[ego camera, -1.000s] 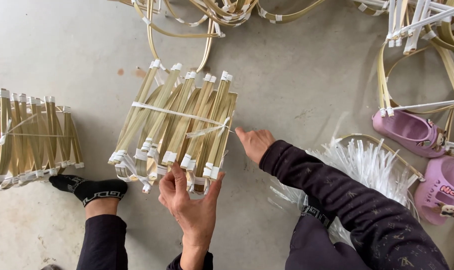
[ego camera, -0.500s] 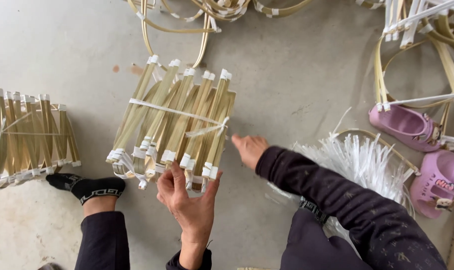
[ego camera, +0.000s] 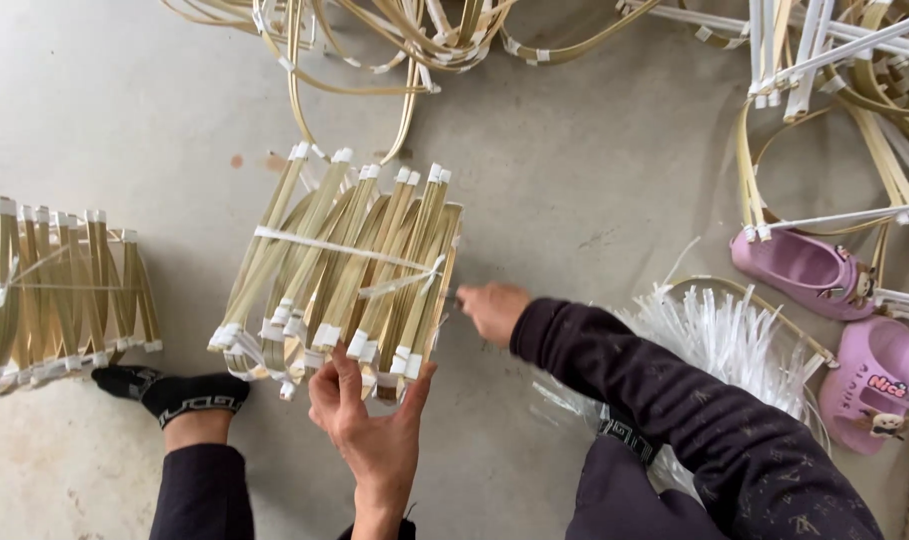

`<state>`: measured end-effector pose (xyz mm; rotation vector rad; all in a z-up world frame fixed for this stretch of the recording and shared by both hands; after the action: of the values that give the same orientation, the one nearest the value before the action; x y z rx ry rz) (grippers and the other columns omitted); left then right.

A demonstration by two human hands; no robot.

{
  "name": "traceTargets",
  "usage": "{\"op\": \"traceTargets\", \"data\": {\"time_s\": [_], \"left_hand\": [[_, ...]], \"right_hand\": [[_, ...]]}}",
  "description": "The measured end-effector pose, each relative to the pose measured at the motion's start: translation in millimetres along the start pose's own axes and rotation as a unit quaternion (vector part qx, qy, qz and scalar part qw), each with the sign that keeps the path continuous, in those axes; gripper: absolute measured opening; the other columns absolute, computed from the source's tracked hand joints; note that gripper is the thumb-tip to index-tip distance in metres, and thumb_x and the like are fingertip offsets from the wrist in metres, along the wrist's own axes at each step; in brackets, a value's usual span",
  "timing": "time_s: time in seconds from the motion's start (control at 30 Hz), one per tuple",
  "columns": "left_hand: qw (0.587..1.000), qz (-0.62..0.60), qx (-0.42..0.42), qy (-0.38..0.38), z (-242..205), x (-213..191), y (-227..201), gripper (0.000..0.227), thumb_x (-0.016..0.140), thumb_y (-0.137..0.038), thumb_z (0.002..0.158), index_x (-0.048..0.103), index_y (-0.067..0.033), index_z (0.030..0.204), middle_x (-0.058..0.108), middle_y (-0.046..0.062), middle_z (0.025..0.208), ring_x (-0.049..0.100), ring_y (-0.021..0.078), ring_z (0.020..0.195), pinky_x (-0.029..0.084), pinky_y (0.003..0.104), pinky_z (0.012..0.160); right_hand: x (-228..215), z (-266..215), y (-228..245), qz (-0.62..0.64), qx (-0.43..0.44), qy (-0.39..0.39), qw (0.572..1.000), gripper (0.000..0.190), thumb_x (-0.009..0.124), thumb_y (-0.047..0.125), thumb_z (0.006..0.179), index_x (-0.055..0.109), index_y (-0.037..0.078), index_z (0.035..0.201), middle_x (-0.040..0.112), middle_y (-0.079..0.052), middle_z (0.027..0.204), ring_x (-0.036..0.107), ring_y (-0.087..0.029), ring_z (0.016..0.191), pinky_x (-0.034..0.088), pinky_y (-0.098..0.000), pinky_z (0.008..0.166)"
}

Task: Assembling small bamboo or wood furniture frames using plastic binding strips and a cutting tool.

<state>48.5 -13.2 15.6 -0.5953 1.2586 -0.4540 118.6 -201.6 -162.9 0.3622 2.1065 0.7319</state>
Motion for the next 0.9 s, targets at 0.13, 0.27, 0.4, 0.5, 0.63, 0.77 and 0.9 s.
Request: {"op": "traceTargets", "data": {"time_s": [0.13,0.27,0.4,0.5,0.63,0.77,0.9], "left_hand": [[0.999,0.043,-0.001,0.02,-11.8,-8.7,-0.8,0.101,0.095,-0.033,0.068,0.047,0.0035,0.149,0.053,0.016,0.119,0.049,0.032,0.117,0.031,0.051,0.106],[0.999,0.032,0.025,0.001,-0.9,2.6,-1.8,0.103,0.094,-0.033,0.068,0.045,0.004,0.151,0.054,0.015,0.12,0.049,0.032,0.117,0.03,0.049,0.103],[0.999,0.047,0.018,0.009,-8.9,-5.5,-5.2,0.104,0.095,-0.035,0.068,0.046,0.0031,0.151,0.054,0.014,0.118,0.05,0.0303,0.116,0.031,0.05,0.105],[0.998,0.065,-0.007,0.021,-6.9,-0.6,1.5,0.102,0.096,-0.036,0.065,0.049,-0.0007,0.148,0.055,0.013,0.113,0.05,0.0296,0.11,0.032,0.048,0.099],[0.999,0.042,-0.002,0.012,-13.2,-5.7,5.3,0.102,0.095,-0.036,0.068,0.047,0.0002,0.149,0.056,0.013,0.119,0.049,0.0299,0.115,0.033,0.046,0.102],[0.999,0.034,0.035,0.004,-4.6,-5.2,-4.7,0.105,0.095,-0.034,0.067,0.045,0.0034,0.152,0.056,0.013,0.12,0.051,0.0291,0.116,0.03,0.047,0.104],[0.998,0.063,0.007,0.023,-3.7,-3.9,-4.3,0.107,0.096,-0.035,0.066,0.044,0.0034,0.151,0.056,0.012,0.117,0.05,0.0298,0.114,0.029,0.047,0.101]], "right_hand": [[30.2,-11.9,0.5,0.019,-0.001,-0.008,1.0,0.02,0.051,0.013,0.096,0.063,0.01,0.113,0.07,-0.017,0.077,0.07,-0.037,0.072,0.055,-0.0503,0.066],[5.3,4.8,-6.8,0.016,-0.037,-0.023,0.999,0.018,0.054,0.019,0.098,0.065,0.011,0.109,0.071,-0.018,0.078,0.069,-0.039,0.075,0.053,-0.052,0.068],[14.5,-17.0,13.3,0.01,-0.034,-0.032,0.999,0.017,0.054,0.02,0.099,0.065,0.01,0.108,0.071,-0.018,0.081,0.07,-0.04,0.078,0.053,-0.0529,0.069],[2.8,-15.9,19.0,-0.006,-0.023,0.023,0.999,0.018,0.054,0.019,0.098,0.064,0.01,0.11,0.071,-0.018,0.081,0.07,-0.04,0.077,0.053,-0.0527,0.069],[5.5,-7.0,5.2,-0.016,-0.02,-0.005,1.0,0.017,0.054,0.018,0.099,0.064,0.01,0.108,0.072,-0.017,0.081,0.07,-0.039,0.077,0.053,-0.0518,0.068],[-11.3,-9.1,17.4,-0.018,-0.03,0.001,0.999,0.017,0.053,0.015,0.097,0.064,0.009,0.109,0.07,-0.018,0.078,0.069,-0.04,0.075,0.052,-0.0522,0.067],[-12.2,1.2,-4.5,-0.082,0.019,-0.015,0.996,0.018,0.051,0.007,0.093,0.059,0.004,0.109,0.069,-0.018,0.076,0.07,-0.038,0.075,0.054,-0.0512,0.069]]}}
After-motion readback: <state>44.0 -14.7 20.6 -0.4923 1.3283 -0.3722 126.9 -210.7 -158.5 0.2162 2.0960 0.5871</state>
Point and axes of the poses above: each hand's wrist, its own z-axis towards the middle knuckle, its own x-axis out of the palm, y = z × x, the point moved 5 cm from there along z, towards the middle knuckle
